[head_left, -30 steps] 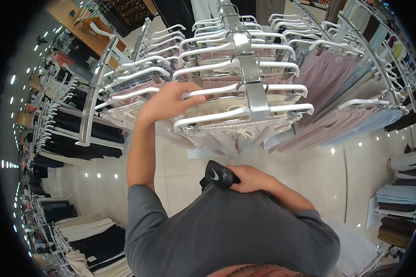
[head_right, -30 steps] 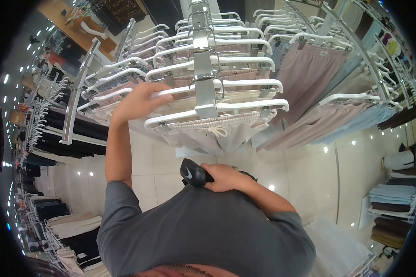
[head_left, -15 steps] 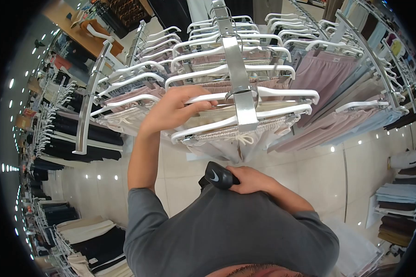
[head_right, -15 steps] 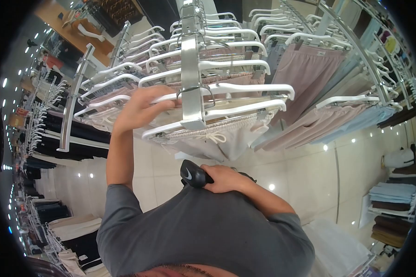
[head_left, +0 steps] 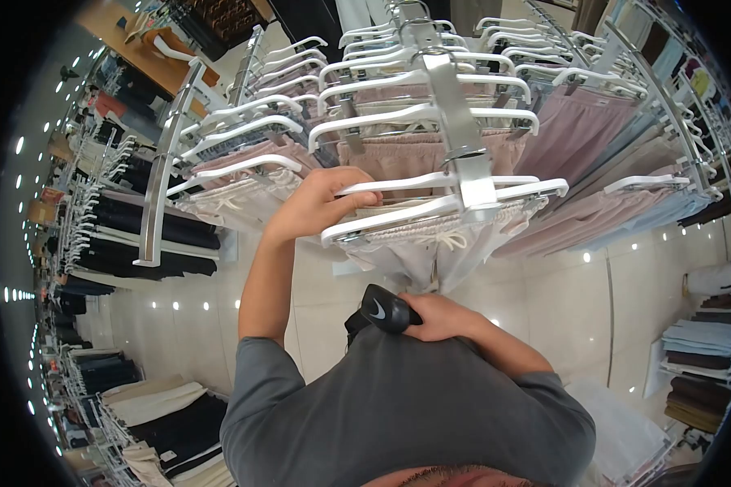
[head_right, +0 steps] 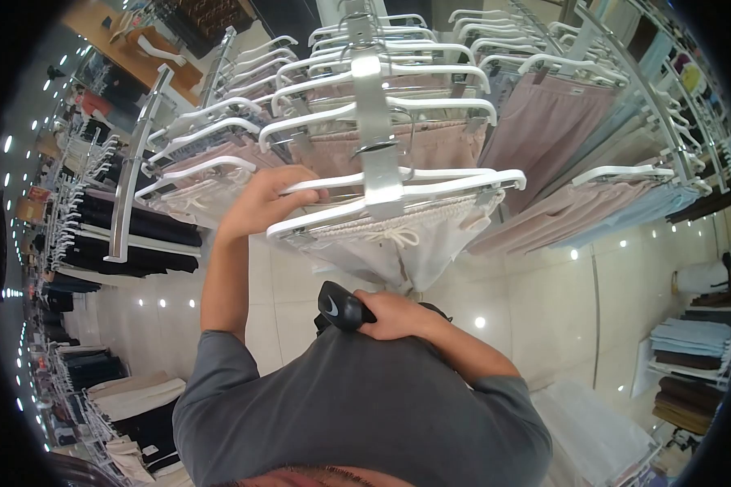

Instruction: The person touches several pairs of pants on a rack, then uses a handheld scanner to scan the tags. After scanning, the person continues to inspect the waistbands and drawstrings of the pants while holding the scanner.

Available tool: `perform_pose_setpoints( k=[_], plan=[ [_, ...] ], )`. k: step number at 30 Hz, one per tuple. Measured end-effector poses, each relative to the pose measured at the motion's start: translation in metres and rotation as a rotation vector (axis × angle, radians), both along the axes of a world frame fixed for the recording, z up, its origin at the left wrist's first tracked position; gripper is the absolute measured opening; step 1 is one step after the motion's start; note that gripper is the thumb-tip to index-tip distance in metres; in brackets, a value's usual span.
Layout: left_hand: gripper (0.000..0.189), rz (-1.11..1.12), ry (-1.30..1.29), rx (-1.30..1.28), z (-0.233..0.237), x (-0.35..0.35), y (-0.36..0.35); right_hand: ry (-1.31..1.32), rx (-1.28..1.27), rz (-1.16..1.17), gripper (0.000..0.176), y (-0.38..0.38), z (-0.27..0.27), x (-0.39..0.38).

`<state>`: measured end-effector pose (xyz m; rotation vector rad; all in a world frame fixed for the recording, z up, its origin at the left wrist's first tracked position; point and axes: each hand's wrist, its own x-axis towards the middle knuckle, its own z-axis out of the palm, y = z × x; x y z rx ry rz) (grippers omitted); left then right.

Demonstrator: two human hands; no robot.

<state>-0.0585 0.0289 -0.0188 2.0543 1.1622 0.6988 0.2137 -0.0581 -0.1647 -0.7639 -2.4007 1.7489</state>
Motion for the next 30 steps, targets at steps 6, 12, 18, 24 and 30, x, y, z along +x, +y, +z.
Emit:
perform_pose_setpoints(
  k=[6,12,18,24,30],
  plan=[
    [0.016,0.080,-0.060,0.008,-0.010,-0.050,-0.036,-0.063,0.008,-0.003,0.050,-0.028,0.009,-0.035],
    [0.013,0.237,-0.188,-0.002,-0.001,-0.139,-0.098,0.020,0.000,-0.099,0.053,-0.054,0.018,-0.085],
    [0.014,0.331,-0.261,0.140,0.008,-0.221,-0.121,0.171,-0.118,-0.454,0.056,-0.071,0.001,-0.134],
    [0.023,0.360,-0.318,0.096,0.005,-0.289,-0.133,-0.056,-0.030,-0.488,0.058,-0.069,0.006,-0.163],
    [0.017,0.288,-0.328,0.138,0.014,-0.311,-0.138,-0.204,0.010,-0.103,0.068,-0.062,0.027,-0.169]
  ],
)
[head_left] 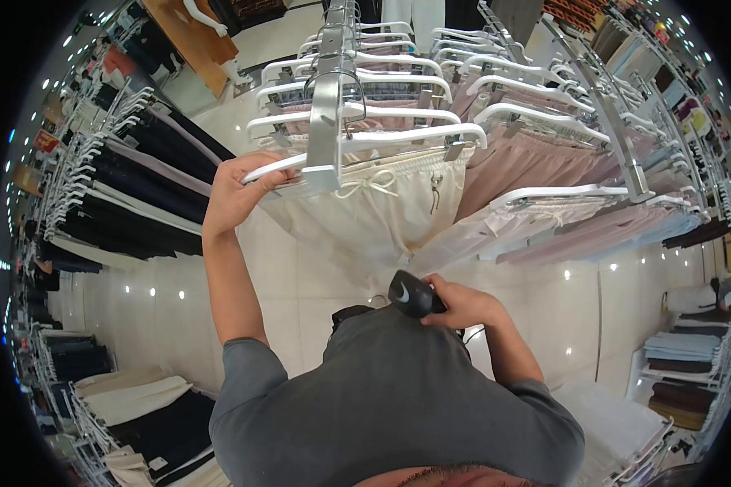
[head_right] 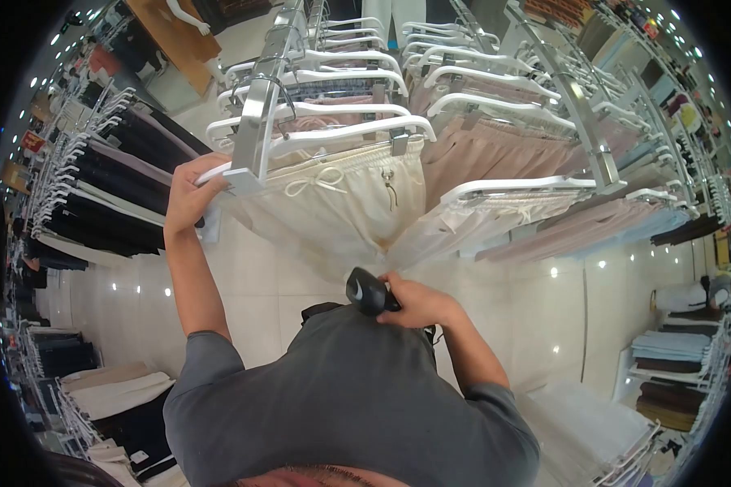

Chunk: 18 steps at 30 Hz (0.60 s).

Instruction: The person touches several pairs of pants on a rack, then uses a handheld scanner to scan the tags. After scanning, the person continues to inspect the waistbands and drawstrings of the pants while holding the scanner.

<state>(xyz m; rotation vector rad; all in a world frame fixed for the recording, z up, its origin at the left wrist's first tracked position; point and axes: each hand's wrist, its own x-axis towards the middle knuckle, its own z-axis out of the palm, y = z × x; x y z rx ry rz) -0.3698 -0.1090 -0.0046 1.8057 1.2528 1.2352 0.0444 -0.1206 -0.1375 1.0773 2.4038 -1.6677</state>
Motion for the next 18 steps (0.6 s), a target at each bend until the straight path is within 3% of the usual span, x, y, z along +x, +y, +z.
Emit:
perform_pose_setpoints(
  k=[2,6,8,9,11,15,17,18],
  plan=[
    [0.016,0.026,0.057,-0.057,-0.003,-0.012,0.001,0.012,-0.035,0.185,0.066,-0.004,-0.012,0.001],
    [0.015,-0.026,0.056,-0.049,-0.018,-0.031,0.010,0.025,-0.121,0.158,0.051,-0.018,-0.004,-0.023],
    [0.015,-0.046,0.105,-0.025,-0.023,-0.038,0.014,0.347,-0.012,-0.296,0.036,-0.032,-0.021,-0.035],
    [0.015,-0.051,0.105,-0.026,-0.023,-0.039,0.015,0.347,-0.013,-0.301,0.036,-0.033,-0.021,-0.040],
    [0.013,-0.024,0.154,-0.036,-0.024,-0.040,0.015,0.412,0.063,-0.609,0.031,-0.033,-0.017,-0.050],
    [0.011,-0.028,0.248,0.088,-0.018,-0.031,0.013,0.532,0.238,-0.736,0.021,-0.033,-0.021,-0.060],
    [0.013,0.330,0.472,0.523,-0.015,-0.010,0.003,0.514,0.209,-0.762,0.019,-0.038,-0.014,-0.060],
    [0.013,0.324,0.470,0.525,-0.024,-0.004,-0.003,0.501,0.185,-0.783,0.018,-0.038,-0.012,-0.060]
  ],
)
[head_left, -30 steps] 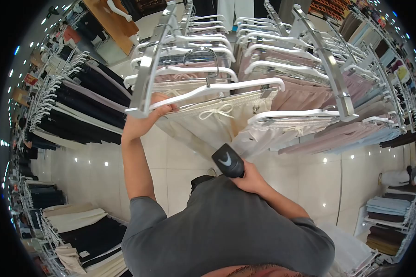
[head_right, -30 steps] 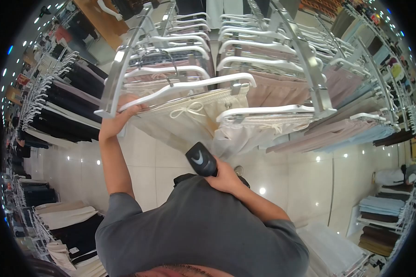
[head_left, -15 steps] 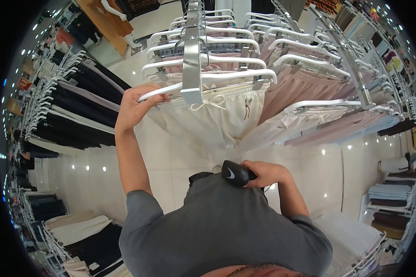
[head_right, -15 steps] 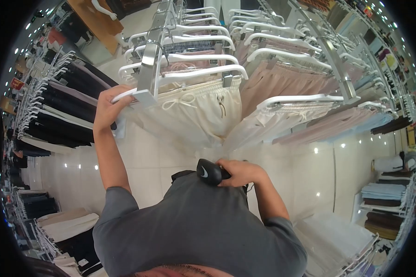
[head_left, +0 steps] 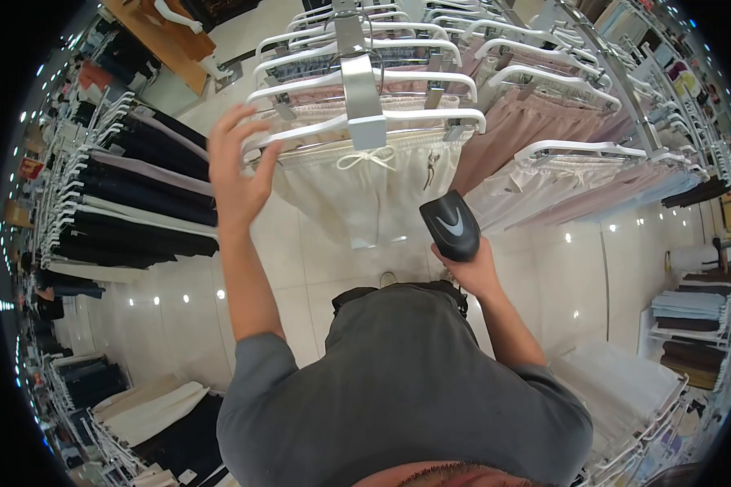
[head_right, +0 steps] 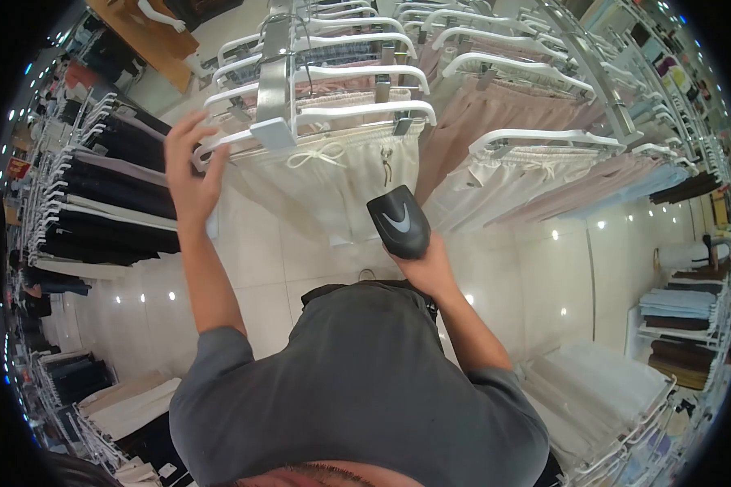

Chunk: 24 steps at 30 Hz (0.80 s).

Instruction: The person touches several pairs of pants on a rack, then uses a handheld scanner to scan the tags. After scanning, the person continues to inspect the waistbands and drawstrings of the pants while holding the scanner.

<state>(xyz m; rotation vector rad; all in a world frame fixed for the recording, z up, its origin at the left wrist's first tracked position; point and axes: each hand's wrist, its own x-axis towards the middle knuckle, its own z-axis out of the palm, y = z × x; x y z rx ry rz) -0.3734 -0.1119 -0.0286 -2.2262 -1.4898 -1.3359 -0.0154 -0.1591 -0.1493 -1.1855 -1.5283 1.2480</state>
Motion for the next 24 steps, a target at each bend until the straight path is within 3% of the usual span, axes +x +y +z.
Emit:
perform_pose_setpoints(
  k=[2,3,4,6,7,8,10,17,19,24],
  plan=[
    [0.009,0.242,-0.283,0.377,-0.037,0.012,-0.014,0.002,0.003,-0.071,0.020,-0.007,-0.008,0.003],
    [0.006,0.158,-0.490,0.372,-0.053,0.029,-0.023,0.006,-0.001,-0.138,0.024,-0.012,-0.011,0.003],
    [0.006,0.072,-0.696,0.357,-0.073,0.052,-0.031,0.069,-0.039,-0.171,0.023,-0.018,-0.009,0.003],
    [0.009,-0.093,-0.908,-0.062,-0.109,0.101,-0.036,0.111,-0.024,-0.238,0.020,-0.022,-0.022,0.002],
    [0.016,-0.154,-0.941,-0.340,-0.121,0.124,-0.034,0.145,-0.002,-0.291,0.017,-0.025,-0.025,0.003],
    [0.029,-0.230,-0.973,-0.421,-0.139,0.147,-0.025,0.176,-0.085,-0.285,0.019,-0.029,-0.017,0.004],
    [0.038,-0.219,-0.981,-0.524,-0.158,0.178,-0.013,0.151,-0.083,-0.279,0.019,-0.035,-0.020,0.006],
    [0.039,-0.150,-1.007,-0.472,-0.158,0.222,0.018,0.044,-0.070,-0.228,0.021,-0.040,-0.018,0.018],
    [0.038,-0.127,-0.928,-0.485,-0.157,0.222,0.022,0.094,0.005,-0.242,0.018,-0.035,-0.020,0.017],
    [0.038,-0.184,-1.001,-0.512,-0.156,0.226,0.025,0.150,-0.080,-0.232,0.024,-0.030,-0.018,0.014]
  ],
)
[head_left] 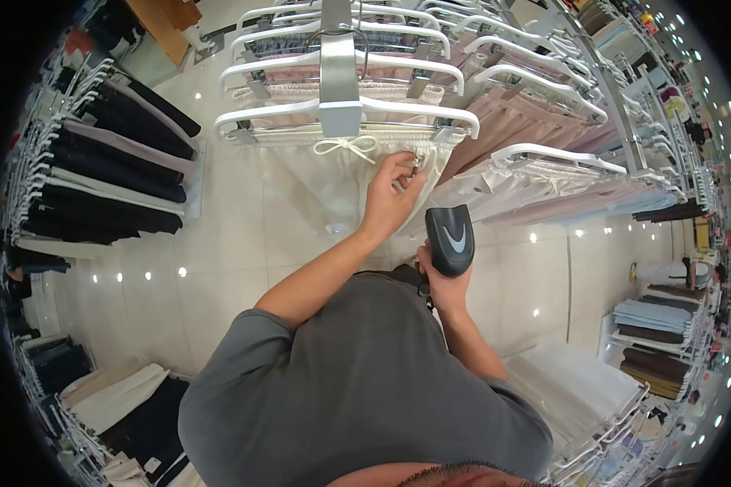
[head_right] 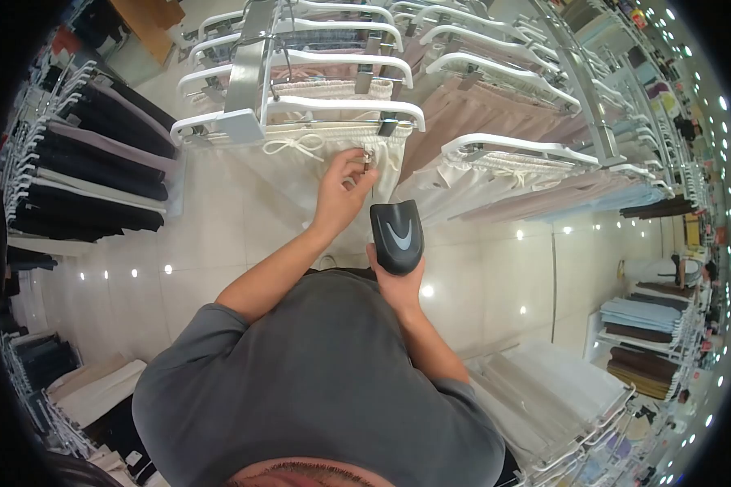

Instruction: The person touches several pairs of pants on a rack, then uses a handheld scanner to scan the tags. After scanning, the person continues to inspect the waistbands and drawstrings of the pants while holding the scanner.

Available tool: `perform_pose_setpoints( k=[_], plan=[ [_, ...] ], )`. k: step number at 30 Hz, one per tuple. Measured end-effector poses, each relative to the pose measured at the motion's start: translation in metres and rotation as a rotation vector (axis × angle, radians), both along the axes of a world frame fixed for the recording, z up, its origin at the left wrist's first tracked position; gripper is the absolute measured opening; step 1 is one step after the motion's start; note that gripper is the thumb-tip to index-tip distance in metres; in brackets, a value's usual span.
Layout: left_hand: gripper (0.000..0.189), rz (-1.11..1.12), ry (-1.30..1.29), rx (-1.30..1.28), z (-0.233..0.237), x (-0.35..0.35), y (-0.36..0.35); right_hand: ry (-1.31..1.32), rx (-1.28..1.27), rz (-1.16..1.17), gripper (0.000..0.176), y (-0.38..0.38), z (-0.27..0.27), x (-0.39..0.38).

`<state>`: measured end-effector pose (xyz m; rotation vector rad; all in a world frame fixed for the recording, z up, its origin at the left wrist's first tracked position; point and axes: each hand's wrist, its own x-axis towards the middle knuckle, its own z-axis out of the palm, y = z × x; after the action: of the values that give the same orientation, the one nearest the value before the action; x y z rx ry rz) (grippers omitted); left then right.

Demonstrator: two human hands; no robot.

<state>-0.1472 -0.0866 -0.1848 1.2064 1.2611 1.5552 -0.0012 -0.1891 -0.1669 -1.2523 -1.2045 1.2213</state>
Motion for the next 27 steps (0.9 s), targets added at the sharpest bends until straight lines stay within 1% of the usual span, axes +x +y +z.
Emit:
perform_pose_setpoints(
  k=[2,4,5,7,9,10,11,13,15,17,19,21,23,25,27],
  plan=[
    [0.037,-0.023,-0.008,-0.009,-0.003,-0.002,-0.001,0.029,-0.031,-0.030,0.025,-0.001,0.001,-0.005],
    [0.027,-0.037,0.025,-0.002,-0.007,-0.007,-0.003,0.040,-0.040,-0.042,0.025,-0.003,0.003,-0.008],
    [0.027,-0.041,0.031,-0.008,-0.008,-0.009,-0.005,0.053,-0.044,-0.062,0.026,-0.003,0.004,-0.010],
    [0.018,-0.044,0.137,0.006,-0.006,-0.016,-0.010,0.121,-0.006,-0.085,0.025,-0.003,0.001,-0.014],
    [0.019,-0.073,0.209,0.027,-0.003,-0.025,-0.014,0.118,-0.013,-0.103,0.020,-0.002,0.006,-0.016],
    [0.022,-0.093,0.269,0.054,0.000,-0.028,-0.017,0.142,-0.015,-0.113,0.020,-0.002,0.007,-0.017],
    [0.022,-0.108,0.276,0.047,0.003,-0.032,-0.020,0.166,-0.017,-0.124,0.020,0.000,0.007,-0.018],
    [0.024,-0.173,0.240,-0.065,0.012,-0.036,-0.026,0.181,-0.029,-0.146,0.019,0.002,0.014,-0.020],
    [0.023,-0.207,0.204,-0.075,0.016,-0.040,-0.032,0.209,0.033,-0.125,0.018,0.005,0.018,-0.021],
    [0.023,-0.237,0.167,-0.083,0.015,-0.043,-0.036,0.205,0.014,-0.152,0.016,0.006,0.026,-0.023],
    [0.025,-0.276,0.109,-0.085,0.012,-0.046,-0.039,0.142,0.064,-0.114,0.015,0.010,0.028,-0.020],
    [0.026,-0.302,0.088,-0.090,0.010,-0.049,-0.042,0.126,0.054,-0.136,0.013,0.011,0.028,-0.020],
    [0.027,-0.322,0.063,-0.100,0.008,-0.050,-0.046,0.105,0.102,-0.131,0.011,0.012,0.030,-0.020],
    [0.028,-0.324,0.066,-0.008,0.008,-0.051,-0.047,0.123,0.081,-0.140,0.012,0.015,0.033,-0.020],
    [0.028,-0.335,0.110,-0.001,0.015,-0.055,-0.051,-0.064,0.181,-0.081,0.015,0.022,0.030,-0.018]
  ],
)
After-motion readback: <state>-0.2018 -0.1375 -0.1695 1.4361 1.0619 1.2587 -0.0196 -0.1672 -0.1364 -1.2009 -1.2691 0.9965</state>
